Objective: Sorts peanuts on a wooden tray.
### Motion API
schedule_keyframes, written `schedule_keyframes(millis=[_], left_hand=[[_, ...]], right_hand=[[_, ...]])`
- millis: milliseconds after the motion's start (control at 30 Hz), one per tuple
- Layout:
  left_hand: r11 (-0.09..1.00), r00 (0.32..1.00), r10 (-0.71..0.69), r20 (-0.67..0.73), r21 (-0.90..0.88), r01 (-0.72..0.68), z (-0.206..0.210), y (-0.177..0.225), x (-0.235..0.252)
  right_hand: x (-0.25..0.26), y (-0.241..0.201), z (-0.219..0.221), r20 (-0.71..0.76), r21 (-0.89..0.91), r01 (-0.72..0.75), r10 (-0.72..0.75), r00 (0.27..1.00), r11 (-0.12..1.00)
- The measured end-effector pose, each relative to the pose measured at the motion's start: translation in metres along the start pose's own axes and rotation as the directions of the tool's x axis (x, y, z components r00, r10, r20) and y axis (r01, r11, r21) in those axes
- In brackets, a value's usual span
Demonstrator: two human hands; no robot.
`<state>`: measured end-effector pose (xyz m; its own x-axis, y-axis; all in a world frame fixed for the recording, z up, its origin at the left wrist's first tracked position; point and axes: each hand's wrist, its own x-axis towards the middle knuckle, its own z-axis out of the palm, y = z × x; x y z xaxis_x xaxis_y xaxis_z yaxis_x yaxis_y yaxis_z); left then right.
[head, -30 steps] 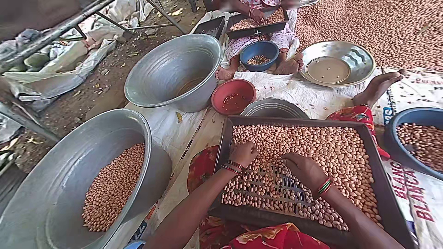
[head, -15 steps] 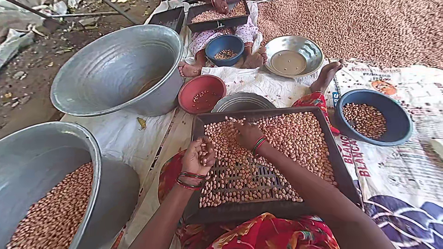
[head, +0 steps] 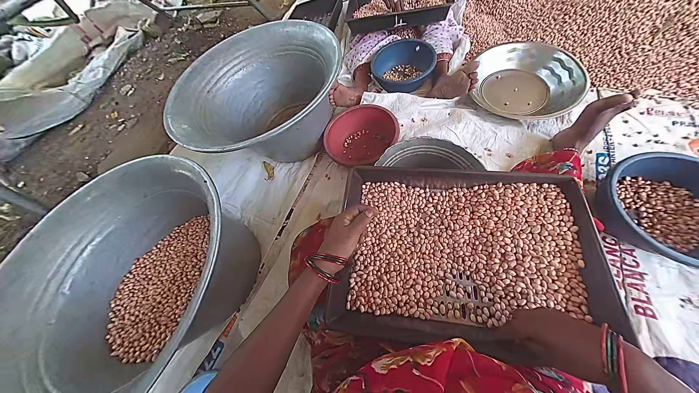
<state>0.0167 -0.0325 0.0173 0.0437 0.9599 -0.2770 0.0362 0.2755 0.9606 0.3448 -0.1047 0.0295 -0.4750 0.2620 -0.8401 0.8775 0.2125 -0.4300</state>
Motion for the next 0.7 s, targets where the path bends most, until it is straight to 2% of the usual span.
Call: schedule_keyframes(millis=[67, 100, 167, 267, 333, 533, 700], left_hand=[[0.956, 0.996, 0.02, 0.082, 0.291, -0.043, 0.001, 0.002, 0.002], [0.88, 0.989, -0.008, 0.147, 0.471, -0.063, 0.003, 0.005, 0.002], [0.66, 0.948, -0.148, 0.281, 0.742, -0.117, 0.013, 0.013, -0.001], [0.354, 0.871, -0.363, 0.332, 0.913, -0.2, 0.037, 0.008, -0.003], [0.229, 0.844, -0.446, 0.298, 0.95, -0.214, 0.05, 0.001, -0.002], [0.134, 0.851, -0.47, 0.236, 0.972, -0.196, 0.064, -0.002, -0.001], [0.148, 0.85, -0.478, 0.223, 0.974, -0.173, 0.06, -0.005, 0.001]], right_hand=[[0.002, 0.002, 0.004, 0.038, -0.035, -0.06, 0.061, 0.997, 0.998], [0.006, 0.002, 0.003, 0.043, -0.059, -0.068, 0.071, 0.997, 0.996], [0.014, -0.003, -0.004, 0.044, -0.119, -0.074, 0.08, 0.996, 0.99], [0.021, -0.017, -0.019, -0.004, -0.148, -0.06, 0.06, 0.998, 0.987], [0.022, -0.025, -0.026, 0.001, -0.144, -0.049, 0.05, 0.999, 0.988], [0.013, -0.009, -0.016, -0.022, -0.099, -0.02, 0.017, 1.0, 0.995], [0.009, -0.004, -0.007, 0.01, -0.059, -0.058, 0.058, 0.998, 0.997]])
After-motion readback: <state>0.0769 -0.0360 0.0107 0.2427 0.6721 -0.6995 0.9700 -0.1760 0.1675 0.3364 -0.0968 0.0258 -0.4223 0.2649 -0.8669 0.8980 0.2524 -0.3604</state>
